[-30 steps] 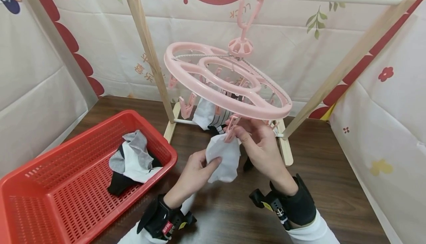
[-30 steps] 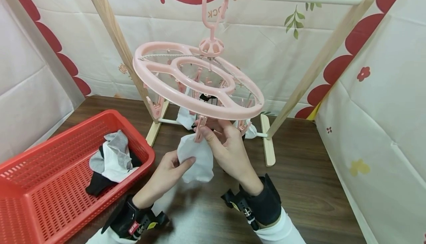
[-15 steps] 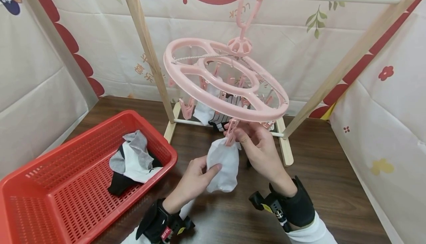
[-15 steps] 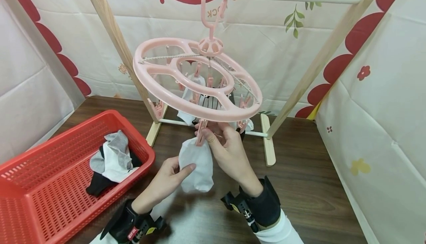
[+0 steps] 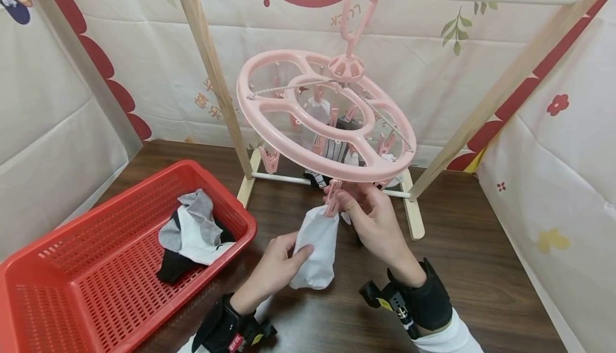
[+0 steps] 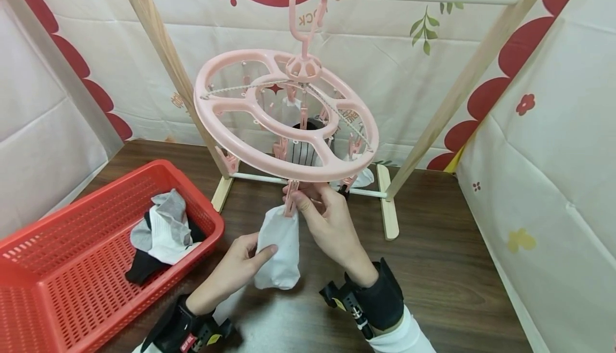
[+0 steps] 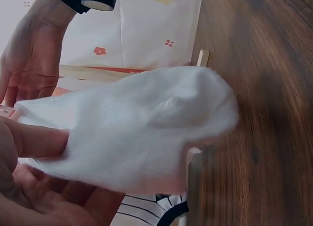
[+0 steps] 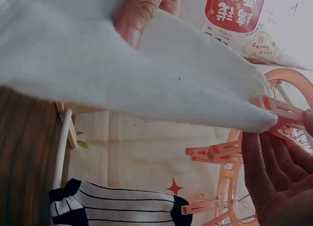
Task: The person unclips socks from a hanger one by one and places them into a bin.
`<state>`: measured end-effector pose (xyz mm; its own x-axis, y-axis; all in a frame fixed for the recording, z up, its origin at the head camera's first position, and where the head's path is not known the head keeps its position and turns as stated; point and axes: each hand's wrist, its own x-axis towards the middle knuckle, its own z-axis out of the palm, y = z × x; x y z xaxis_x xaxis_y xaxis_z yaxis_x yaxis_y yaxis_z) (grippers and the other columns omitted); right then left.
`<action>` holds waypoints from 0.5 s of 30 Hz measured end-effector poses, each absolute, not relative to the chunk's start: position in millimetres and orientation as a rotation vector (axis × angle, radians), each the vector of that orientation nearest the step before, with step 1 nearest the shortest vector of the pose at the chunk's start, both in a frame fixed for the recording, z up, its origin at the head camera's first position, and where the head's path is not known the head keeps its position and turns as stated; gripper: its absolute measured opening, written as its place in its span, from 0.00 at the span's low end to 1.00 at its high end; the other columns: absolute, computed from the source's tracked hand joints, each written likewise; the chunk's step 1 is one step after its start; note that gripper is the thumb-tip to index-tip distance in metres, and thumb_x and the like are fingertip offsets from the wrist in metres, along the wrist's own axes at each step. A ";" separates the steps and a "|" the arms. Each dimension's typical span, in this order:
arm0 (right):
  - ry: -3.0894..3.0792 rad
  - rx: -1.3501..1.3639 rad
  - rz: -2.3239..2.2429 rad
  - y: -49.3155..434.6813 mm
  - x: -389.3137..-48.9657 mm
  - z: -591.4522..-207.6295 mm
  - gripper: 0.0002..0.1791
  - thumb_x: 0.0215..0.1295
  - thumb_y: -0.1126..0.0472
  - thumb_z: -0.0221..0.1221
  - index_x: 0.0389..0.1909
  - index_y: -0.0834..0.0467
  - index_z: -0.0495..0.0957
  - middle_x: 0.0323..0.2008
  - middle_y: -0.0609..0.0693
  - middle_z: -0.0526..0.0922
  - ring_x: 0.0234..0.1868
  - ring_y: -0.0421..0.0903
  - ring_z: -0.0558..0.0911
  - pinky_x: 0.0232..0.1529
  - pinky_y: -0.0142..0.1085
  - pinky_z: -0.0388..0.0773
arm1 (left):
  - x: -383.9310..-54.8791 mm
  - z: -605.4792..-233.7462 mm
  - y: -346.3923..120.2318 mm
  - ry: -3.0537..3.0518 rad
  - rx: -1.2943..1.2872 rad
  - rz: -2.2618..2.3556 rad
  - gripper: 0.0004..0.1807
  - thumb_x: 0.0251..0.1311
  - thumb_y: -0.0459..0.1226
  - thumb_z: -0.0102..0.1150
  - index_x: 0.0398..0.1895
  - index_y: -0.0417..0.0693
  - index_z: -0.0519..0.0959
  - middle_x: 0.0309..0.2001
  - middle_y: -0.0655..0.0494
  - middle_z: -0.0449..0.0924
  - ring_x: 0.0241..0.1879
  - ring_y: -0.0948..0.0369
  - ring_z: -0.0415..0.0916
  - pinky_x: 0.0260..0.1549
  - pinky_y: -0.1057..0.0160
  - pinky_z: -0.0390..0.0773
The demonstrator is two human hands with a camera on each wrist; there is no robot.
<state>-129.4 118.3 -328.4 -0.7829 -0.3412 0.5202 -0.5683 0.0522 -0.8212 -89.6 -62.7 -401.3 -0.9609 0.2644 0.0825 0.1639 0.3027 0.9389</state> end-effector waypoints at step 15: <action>-1.992 0.759 1.932 126.9 -128.1 -328.4 0.15 0.66 0.70 0.49 0.53 0.67 0.69 0.41 0.51 0.81 0.36 0.45 0.83 0.35 0.32 0.81 | -76.1 -412.4 -69.3 2.373 0.352 1.797 0.08 0.59 0.33 0.53 0.39 0.39 0.78 0.36 0.44 0.83 0.33 0.60 0.78 0.32 0.60 0.79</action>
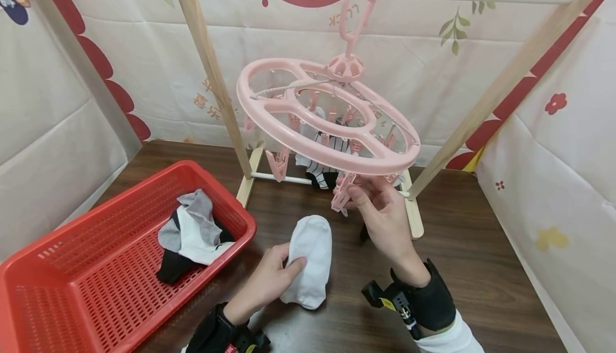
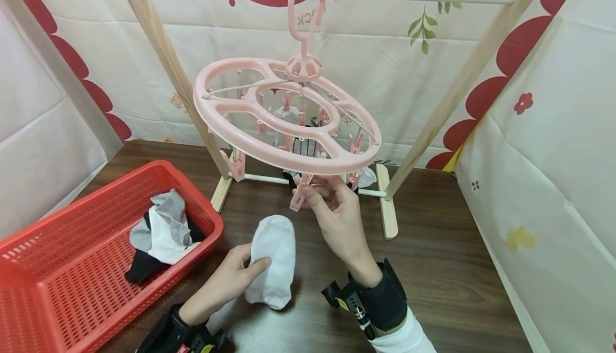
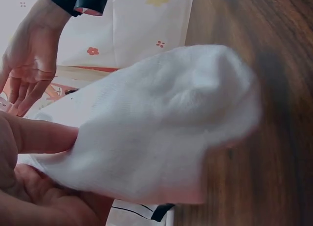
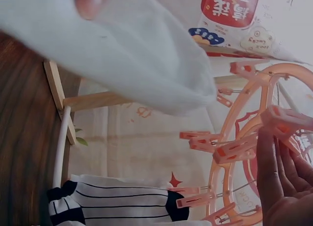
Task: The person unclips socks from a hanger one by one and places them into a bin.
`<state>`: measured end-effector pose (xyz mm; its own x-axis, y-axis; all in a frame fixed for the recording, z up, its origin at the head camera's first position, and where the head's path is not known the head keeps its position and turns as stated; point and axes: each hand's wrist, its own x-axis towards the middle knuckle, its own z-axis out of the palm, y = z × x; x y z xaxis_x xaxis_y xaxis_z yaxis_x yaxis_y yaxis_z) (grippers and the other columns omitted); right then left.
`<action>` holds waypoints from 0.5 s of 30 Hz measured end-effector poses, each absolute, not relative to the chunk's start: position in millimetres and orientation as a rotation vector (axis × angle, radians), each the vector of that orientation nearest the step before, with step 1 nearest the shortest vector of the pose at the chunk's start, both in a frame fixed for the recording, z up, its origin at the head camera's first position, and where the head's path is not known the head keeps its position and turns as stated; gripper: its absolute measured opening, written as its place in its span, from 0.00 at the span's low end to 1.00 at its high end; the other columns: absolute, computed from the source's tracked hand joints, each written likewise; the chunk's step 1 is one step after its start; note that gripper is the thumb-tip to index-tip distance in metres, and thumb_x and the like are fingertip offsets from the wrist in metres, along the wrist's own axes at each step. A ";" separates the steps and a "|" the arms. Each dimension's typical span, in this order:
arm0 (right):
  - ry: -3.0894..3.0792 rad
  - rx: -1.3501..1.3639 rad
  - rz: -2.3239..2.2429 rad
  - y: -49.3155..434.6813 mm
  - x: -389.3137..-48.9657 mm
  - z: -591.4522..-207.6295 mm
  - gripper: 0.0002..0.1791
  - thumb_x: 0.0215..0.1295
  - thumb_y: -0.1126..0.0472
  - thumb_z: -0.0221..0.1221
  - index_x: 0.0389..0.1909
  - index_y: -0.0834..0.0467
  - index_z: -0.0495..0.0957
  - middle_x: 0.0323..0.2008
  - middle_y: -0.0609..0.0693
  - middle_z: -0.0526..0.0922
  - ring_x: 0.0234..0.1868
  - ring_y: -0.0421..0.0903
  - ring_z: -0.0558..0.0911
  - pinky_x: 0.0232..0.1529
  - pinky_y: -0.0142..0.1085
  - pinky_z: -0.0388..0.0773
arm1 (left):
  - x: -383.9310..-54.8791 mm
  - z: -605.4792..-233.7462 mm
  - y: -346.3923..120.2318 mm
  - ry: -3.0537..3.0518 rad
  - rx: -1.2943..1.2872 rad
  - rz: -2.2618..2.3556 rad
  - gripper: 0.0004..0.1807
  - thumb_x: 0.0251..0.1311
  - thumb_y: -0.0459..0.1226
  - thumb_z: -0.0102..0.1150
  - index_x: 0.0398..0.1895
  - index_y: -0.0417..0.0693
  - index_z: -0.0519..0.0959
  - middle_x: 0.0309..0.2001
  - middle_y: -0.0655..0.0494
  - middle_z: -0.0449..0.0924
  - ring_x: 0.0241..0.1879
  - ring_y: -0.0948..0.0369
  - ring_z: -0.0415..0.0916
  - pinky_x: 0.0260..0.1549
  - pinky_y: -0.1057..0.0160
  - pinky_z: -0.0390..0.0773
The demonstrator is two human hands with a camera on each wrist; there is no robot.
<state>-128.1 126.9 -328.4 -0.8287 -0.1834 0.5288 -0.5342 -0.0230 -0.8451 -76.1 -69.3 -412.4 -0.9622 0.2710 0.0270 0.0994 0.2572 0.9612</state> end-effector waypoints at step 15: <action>-1.927 0.732 1.937 130.4 -124.4 -329.4 0.14 0.64 0.72 0.50 0.51 0.69 0.69 0.42 0.50 0.82 0.37 0.42 0.81 0.36 0.29 0.80 | -75.8 -399.5 -80.9 2.467 0.323 1.762 0.09 0.59 0.33 0.53 0.42 0.39 0.78 0.37 0.45 0.82 0.35 0.60 0.77 0.35 0.56 0.79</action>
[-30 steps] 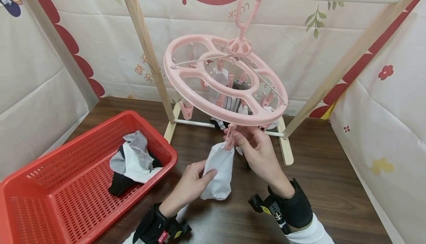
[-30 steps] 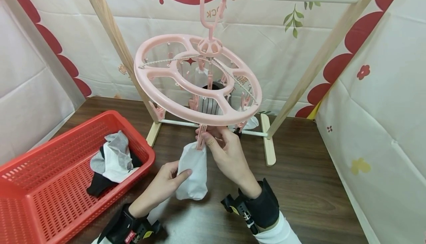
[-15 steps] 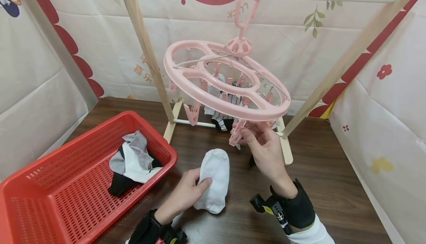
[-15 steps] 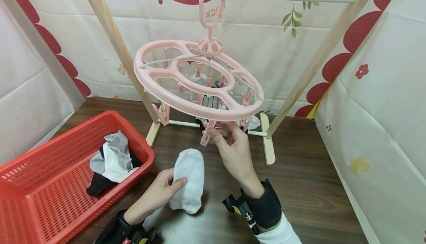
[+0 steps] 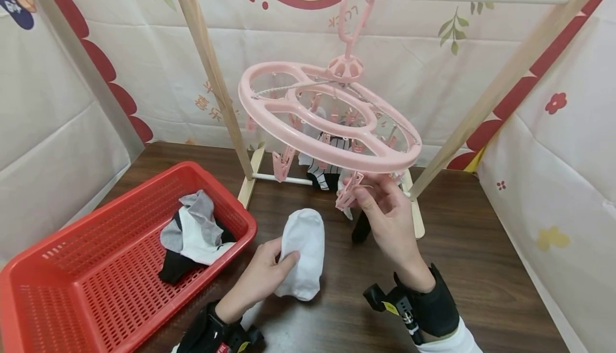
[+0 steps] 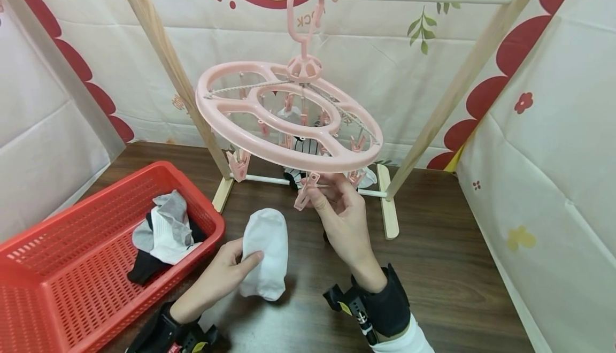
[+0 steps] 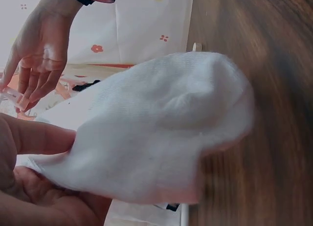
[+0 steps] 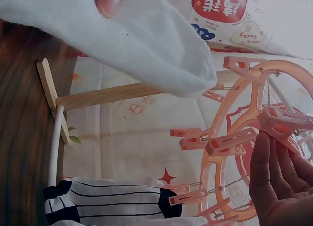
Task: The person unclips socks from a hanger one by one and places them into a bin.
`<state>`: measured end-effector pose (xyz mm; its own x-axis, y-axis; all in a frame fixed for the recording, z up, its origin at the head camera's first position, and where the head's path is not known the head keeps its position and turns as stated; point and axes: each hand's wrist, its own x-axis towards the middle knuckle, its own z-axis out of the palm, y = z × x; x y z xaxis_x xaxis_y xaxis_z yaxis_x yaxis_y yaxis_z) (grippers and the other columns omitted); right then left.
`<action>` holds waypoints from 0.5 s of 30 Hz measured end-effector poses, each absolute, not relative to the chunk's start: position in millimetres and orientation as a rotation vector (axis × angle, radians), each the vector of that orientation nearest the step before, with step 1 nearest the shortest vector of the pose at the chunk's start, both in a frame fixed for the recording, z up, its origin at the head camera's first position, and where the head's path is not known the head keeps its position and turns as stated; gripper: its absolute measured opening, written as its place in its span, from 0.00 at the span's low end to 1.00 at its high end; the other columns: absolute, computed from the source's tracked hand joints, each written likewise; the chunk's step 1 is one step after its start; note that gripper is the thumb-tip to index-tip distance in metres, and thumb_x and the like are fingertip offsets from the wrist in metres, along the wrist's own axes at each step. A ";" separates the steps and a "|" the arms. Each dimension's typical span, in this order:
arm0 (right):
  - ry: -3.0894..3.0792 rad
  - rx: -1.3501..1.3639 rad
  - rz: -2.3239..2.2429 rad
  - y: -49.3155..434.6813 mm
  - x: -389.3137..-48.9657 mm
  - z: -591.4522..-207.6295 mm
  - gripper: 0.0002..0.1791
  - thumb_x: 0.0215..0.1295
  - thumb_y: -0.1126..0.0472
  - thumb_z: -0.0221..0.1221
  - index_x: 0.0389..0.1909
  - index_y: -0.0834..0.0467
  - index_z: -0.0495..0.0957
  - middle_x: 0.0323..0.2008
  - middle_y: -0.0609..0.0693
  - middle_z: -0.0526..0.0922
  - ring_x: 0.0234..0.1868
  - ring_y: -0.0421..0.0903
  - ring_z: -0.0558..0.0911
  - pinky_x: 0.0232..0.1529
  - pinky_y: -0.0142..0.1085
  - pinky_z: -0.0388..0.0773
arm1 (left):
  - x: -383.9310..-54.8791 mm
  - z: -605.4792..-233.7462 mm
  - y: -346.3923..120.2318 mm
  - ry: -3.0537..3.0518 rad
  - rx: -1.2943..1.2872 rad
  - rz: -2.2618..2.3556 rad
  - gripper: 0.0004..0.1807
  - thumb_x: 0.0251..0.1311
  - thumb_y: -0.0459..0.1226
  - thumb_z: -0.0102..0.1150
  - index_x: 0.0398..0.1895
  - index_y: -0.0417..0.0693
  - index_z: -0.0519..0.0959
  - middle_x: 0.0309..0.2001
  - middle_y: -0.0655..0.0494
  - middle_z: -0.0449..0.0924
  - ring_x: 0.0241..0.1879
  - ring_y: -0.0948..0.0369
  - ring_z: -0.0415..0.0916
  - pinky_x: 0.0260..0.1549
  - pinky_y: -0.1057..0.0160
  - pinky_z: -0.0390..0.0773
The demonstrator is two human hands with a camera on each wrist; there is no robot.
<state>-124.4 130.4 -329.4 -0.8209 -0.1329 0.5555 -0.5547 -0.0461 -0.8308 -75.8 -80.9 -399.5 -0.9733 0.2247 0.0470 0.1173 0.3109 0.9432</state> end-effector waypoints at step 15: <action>-1.943 0.680 1.911 134.5 -125.5 -332.0 0.14 0.64 0.72 0.50 0.50 0.70 0.69 0.42 0.44 0.82 0.42 0.41 0.80 0.43 0.27 0.77 | -82.0 -368.6 -102.4 2.543 0.513 1.681 0.10 0.60 0.31 0.51 0.44 0.39 0.76 0.39 0.43 0.82 0.36 0.60 0.77 0.34 0.60 0.79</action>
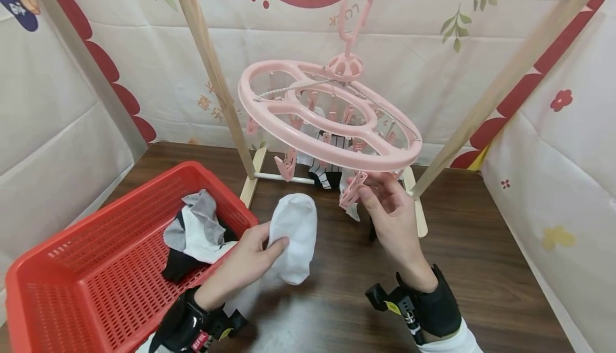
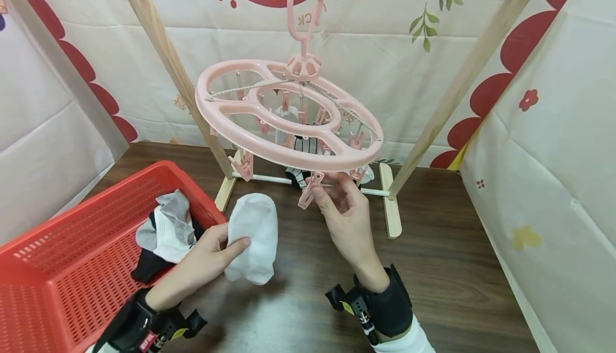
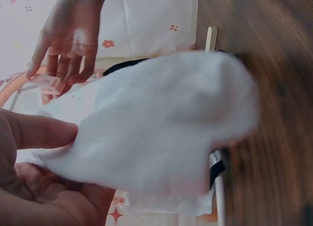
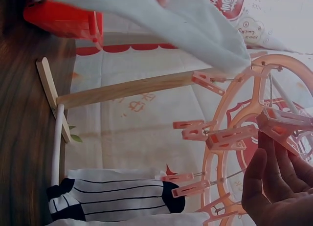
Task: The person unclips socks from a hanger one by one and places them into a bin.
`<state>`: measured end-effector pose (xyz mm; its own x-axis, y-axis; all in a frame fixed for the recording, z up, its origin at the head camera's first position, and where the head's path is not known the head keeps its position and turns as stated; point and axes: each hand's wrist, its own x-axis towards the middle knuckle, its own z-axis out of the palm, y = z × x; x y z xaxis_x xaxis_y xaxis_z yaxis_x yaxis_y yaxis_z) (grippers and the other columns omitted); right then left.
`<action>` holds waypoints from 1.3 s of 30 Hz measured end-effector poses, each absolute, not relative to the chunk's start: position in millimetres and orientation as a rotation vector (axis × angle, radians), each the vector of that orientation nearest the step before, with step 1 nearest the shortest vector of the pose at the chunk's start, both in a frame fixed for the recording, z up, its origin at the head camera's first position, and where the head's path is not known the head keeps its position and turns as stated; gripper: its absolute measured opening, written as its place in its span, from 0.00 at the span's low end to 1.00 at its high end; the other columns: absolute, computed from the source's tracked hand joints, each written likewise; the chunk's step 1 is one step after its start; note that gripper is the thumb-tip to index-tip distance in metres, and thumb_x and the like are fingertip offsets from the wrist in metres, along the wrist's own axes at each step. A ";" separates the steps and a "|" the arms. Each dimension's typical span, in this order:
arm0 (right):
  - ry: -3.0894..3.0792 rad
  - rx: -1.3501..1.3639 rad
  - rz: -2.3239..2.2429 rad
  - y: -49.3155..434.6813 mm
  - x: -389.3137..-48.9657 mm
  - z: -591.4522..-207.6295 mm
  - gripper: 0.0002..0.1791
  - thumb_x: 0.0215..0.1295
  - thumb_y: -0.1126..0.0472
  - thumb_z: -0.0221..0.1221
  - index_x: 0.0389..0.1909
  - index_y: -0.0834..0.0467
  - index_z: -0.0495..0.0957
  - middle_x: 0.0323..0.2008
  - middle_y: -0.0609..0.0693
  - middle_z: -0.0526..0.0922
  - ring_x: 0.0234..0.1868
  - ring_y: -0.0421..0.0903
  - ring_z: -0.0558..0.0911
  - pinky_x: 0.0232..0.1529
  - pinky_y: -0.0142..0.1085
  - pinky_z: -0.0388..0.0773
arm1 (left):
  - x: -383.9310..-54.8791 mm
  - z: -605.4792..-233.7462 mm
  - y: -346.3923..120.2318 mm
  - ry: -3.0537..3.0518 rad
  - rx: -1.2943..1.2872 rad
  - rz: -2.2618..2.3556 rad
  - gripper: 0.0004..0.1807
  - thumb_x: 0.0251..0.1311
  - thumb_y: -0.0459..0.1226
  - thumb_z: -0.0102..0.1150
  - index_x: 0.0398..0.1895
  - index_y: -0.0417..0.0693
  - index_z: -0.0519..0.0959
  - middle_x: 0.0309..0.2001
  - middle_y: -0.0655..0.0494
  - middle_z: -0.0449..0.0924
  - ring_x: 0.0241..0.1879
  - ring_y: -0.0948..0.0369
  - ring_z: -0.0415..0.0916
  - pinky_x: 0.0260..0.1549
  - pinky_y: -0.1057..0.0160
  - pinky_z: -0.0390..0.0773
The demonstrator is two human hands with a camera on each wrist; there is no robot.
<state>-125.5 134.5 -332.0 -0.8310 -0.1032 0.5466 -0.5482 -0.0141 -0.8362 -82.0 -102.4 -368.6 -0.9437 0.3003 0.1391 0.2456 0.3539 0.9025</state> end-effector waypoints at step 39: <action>-1.963 0.701 1.936 129.3 -128.9 -338.0 0.16 0.66 0.70 0.49 0.53 0.65 0.69 0.42 0.46 0.82 0.40 0.41 0.81 0.41 0.29 0.78 | -126.6 -355.3 -234.9 2.440 -0.106 1.562 0.31 0.66 0.44 0.46 0.66 0.40 0.53 0.58 0.34 0.66 0.50 0.46 0.70 0.51 0.44 0.72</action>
<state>-128.9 129.3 -338.0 -0.8374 -0.1337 0.5299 -0.5317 -0.0247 -0.8465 -126.6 -234.9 -355.3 -0.9680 0.0691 -0.2414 -0.1903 0.4254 0.8848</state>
